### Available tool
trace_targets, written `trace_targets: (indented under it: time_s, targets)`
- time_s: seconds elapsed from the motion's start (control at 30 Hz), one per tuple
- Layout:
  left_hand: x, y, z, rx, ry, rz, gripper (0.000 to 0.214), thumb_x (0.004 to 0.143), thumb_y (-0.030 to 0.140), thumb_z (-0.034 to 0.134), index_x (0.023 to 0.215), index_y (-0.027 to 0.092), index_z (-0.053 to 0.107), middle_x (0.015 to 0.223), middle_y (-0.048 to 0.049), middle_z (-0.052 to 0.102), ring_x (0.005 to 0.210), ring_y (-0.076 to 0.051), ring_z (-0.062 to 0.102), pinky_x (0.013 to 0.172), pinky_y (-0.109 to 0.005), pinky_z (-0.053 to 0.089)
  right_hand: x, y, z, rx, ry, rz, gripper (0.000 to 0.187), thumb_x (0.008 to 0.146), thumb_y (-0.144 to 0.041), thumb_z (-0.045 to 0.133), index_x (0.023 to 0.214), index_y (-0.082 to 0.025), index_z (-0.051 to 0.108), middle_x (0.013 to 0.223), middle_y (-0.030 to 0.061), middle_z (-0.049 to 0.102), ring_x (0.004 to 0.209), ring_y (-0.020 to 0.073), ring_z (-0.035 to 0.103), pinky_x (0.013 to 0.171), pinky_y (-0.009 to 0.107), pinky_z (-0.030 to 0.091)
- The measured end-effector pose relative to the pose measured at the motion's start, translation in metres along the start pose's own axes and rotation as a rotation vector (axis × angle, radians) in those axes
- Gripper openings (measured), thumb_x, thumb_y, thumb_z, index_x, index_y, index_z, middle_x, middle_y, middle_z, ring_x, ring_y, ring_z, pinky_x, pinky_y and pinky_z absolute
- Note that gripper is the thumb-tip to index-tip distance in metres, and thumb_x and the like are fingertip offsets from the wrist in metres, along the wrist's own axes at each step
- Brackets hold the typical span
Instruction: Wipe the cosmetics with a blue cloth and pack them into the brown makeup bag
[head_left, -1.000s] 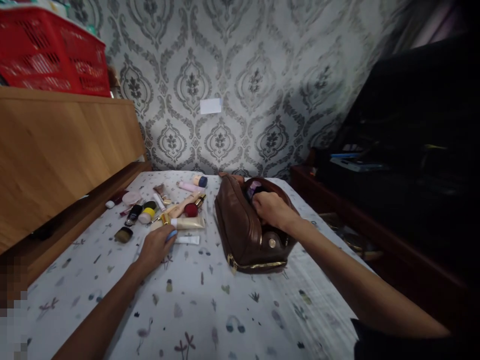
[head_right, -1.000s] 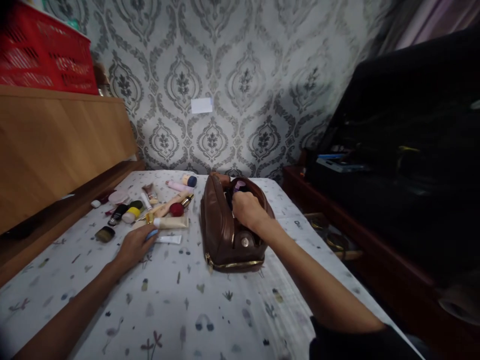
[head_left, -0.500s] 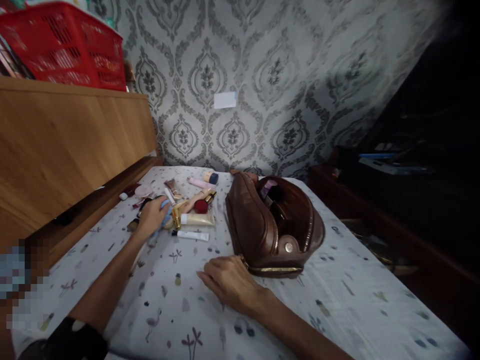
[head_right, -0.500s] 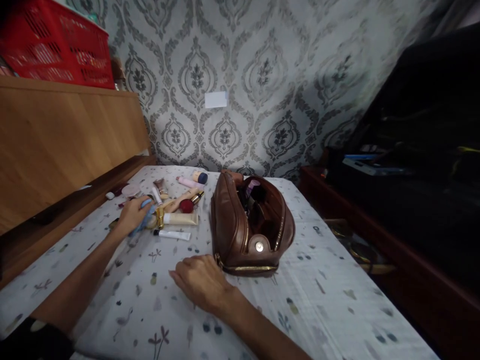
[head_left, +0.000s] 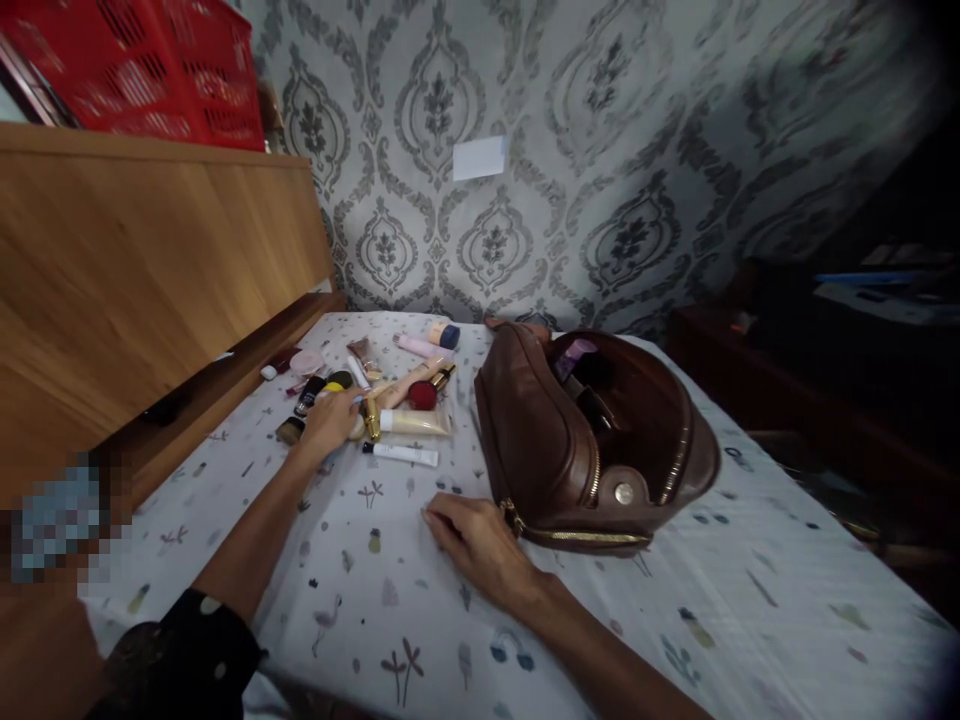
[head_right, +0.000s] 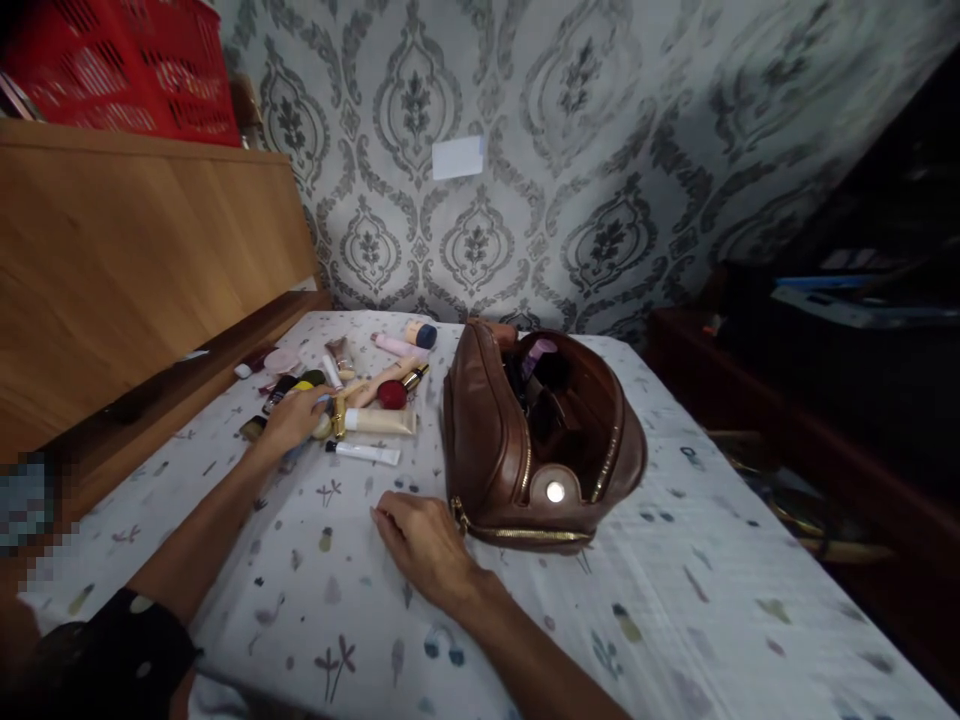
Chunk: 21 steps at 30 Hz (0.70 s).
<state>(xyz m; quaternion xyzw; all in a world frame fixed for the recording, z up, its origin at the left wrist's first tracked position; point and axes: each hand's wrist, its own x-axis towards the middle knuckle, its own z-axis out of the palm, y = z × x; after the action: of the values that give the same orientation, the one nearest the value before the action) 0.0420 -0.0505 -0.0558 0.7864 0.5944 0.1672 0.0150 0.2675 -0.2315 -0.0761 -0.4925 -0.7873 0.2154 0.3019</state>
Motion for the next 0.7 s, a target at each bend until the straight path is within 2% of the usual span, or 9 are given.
trace_targets:
  time_s: [0.13,0.23,0.3,0.4,0.47,0.6,0.7]
  targets:
    - [-0.006,-0.002,-0.006,0.013,0.024,-0.010,0.033,0.092,0.020,0.044,0.114,0.020,0.069,0.105,-0.0116,0.073,0.103,-0.028,0.065,0.087,-0.035,0.048,0.000,0.000,0.001,0.007,0.001,0.000,0.029,0.098,-0.024,0.042,0.072,-0.020,0.053,0.065,-0.0002,0.057,0.061,0.0135,0.055,0.061,0.023,0.037]
    - [-0.015,0.005,-0.015,0.012,0.073,0.019,0.034,0.092,0.018,0.042,0.116,0.018,0.067,0.116,-0.0128,0.069,0.112,-0.029,0.061,0.093,-0.037,0.046,0.001,0.001,0.001,0.011,-0.004,0.009,0.029,0.097,-0.024,0.043,0.071,-0.020,0.053,0.064,-0.0008,0.055,0.059,0.0129,0.053,0.060,0.023,0.037]
    - [-0.022,0.015,-0.021,-0.054,0.058,0.155,0.033,0.093,0.020,0.043,0.118,0.019,0.065,0.120,-0.0101,0.068,0.113,-0.027,0.061,0.095,-0.035,0.045,0.001,0.001,0.000,0.015,-0.011,0.013,0.028,0.097,-0.024,0.043,0.071,-0.020,0.053,0.063,-0.0012,0.054,0.058,0.0126,0.051,0.060,0.022,0.036]
    - [-0.032,0.036,-0.023,-0.186,-0.150,0.471,0.027,0.096,0.030,0.046,0.110,0.022,0.067,0.111,-0.0052,0.070,0.103,-0.022,0.064,0.090,-0.031,0.046,0.002,0.001,0.000,0.033,-0.019,0.017,0.026,0.097,-0.024,0.044,0.073,-0.020,0.055,0.063,-0.0015,0.054,0.058,0.0124,0.051,0.060,0.022,0.037]
    - [-0.039,0.048,-0.019,-0.168,-0.257,0.591,0.025,0.095,0.037,0.051,0.106,0.024,0.069,0.109,-0.0049,0.069,0.102,-0.022,0.063,0.089,-0.030,0.046,0.002,0.001,0.000,0.048,-0.015,0.020,0.027,0.097,-0.023,0.045,0.072,-0.020,0.054,0.063,-0.0017,0.055,0.058,0.0122,0.051,0.061,0.022,0.037]
    - [-0.046,0.059,-0.008,-0.073,-0.256,0.586,0.021,0.093,0.035,0.055,0.104,0.023,0.068,0.110,-0.0077,0.065,0.105,-0.023,0.059,0.089,-0.032,0.047,0.001,0.002,0.000,0.070,0.003,0.030,0.028,0.097,-0.022,0.046,0.071,-0.019,0.055,0.062,-0.0017,0.056,0.058,0.0123,0.052,0.061,0.022,0.038]
    - [-0.045,0.057,-0.011,-0.188,-0.247,0.512,0.019,0.093,0.033,0.053,0.098,0.022,0.068,0.104,-0.0074,0.067,0.101,-0.024,0.060,0.089,-0.033,0.047,0.000,0.003,0.000,0.105,0.050,0.040,0.026,0.097,-0.022,0.046,0.075,-0.018,0.060,0.067,0.0004,0.060,0.062,0.0135,0.055,0.064,0.024,0.042]
